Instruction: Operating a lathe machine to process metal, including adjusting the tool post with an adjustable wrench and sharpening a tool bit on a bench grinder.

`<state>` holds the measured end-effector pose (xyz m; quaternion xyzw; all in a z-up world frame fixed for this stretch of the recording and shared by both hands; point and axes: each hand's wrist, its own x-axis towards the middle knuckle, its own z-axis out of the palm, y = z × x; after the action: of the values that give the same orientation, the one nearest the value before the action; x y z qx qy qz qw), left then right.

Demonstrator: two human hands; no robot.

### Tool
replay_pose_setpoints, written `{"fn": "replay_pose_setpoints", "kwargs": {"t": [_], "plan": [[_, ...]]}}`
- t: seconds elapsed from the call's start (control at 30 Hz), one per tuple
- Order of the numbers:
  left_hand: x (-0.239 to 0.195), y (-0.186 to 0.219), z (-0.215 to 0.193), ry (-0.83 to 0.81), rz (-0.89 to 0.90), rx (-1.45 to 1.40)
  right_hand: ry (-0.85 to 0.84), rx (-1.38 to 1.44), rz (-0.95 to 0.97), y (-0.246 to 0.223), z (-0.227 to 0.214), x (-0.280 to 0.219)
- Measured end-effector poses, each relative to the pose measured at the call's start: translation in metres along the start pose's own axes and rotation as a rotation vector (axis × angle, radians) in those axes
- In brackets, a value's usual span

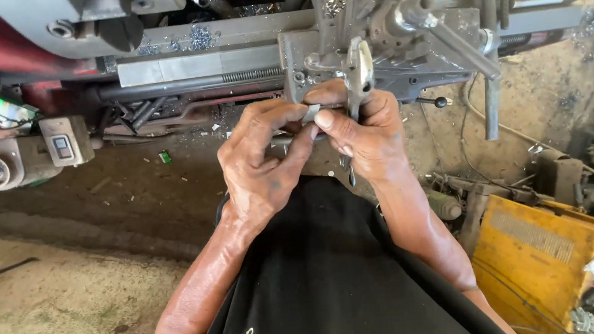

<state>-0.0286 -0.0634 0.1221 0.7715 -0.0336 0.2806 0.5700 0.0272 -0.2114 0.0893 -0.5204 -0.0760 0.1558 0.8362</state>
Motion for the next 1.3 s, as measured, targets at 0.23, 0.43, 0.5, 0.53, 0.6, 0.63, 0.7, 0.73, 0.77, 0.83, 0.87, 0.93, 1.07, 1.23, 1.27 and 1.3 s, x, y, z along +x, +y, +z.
{"fn": "replay_pose_setpoints", "kwargs": {"t": [0.23, 0.43, 0.5, 0.53, 0.6, 0.63, 0.7, 0.73, 0.77, 0.83, 0.87, 0.93, 1.07, 1.23, 1.27, 1.3], "plan": [[0.018, -0.010, 0.017, -0.070, -0.141, -0.215, 0.120, -0.122, -0.034, -0.006, -0.012, 0.005], [0.043, -0.027, 0.012, -0.188, -0.070, -0.176, 0.161, -0.314, -0.008, -0.005, -0.025, 0.006], [0.048, -0.032, 0.010, -0.231, -0.101, -0.177, 0.167, -0.312, 0.011, -0.001, -0.030, 0.006], [0.049, -0.035, 0.009, -0.260, -0.111, -0.197, 0.155, -0.312, 0.022, -0.001, -0.030, 0.006], [0.049, -0.038, 0.006, -0.291, -0.126, -0.217, 0.144, -0.311, 0.038, -0.002, -0.026, 0.005], [0.049, -0.039, 0.005, -0.330, -0.150, -0.204, 0.138, -0.331, 0.023, -0.005, -0.023, 0.006], [0.051, -0.040, 0.004, -0.367, -0.176, -0.192, 0.130, -0.351, 0.012, -0.007, -0.024, 0.006], [0.051, -0.040, 0.004, -0.373, -0.204, -0.201, 0.124, -0.383, 0.025, -0.004, -0.028, 0.004], [0.053, -0.040, 0.004, -0.379, -0.229, -0.208, 0.117, -0.412, 0.035, -0.002, -0.031, 0.003], [0.048, -0.047, 0.003, -0.391, -0.261, -0.220, 0.119, -0.391, 0.029, -0.008, -0.019, 0.002], [0.047, -0.050, 0.003, -0.403, -0.292, -0.235, 0.123, -0.372, 0.022, -0.012, -0.014, 0.002], [0.051, -0.048, 0.001, -0.427, -0.302, -0.255, 0.111, -0.412, 0.015, -0.009, -0.018, 0.000], [0.051, -0.053, -0.004, -0.521, -0.348, -0.309, 0.063, -0.466, -0.016, 0.008, -0.037, -0.005], [0.056, -0.048, -0.014, -0.640, -0.411, -0.303, -0.009, -0.595, 0.019, -0.008, -0.024, -0.003], [0.059, -0.046, -0.015, -0.692, -0.416, -0.281, -0.037, -0.607, 0.012, -0.009, -0.021, -0.002], [0.060, -0.045, -0.015, -0.695, -0.407, -0.283, -0.033, -0.611, 0.004, -0.015, -0.018, -0.001]]}}
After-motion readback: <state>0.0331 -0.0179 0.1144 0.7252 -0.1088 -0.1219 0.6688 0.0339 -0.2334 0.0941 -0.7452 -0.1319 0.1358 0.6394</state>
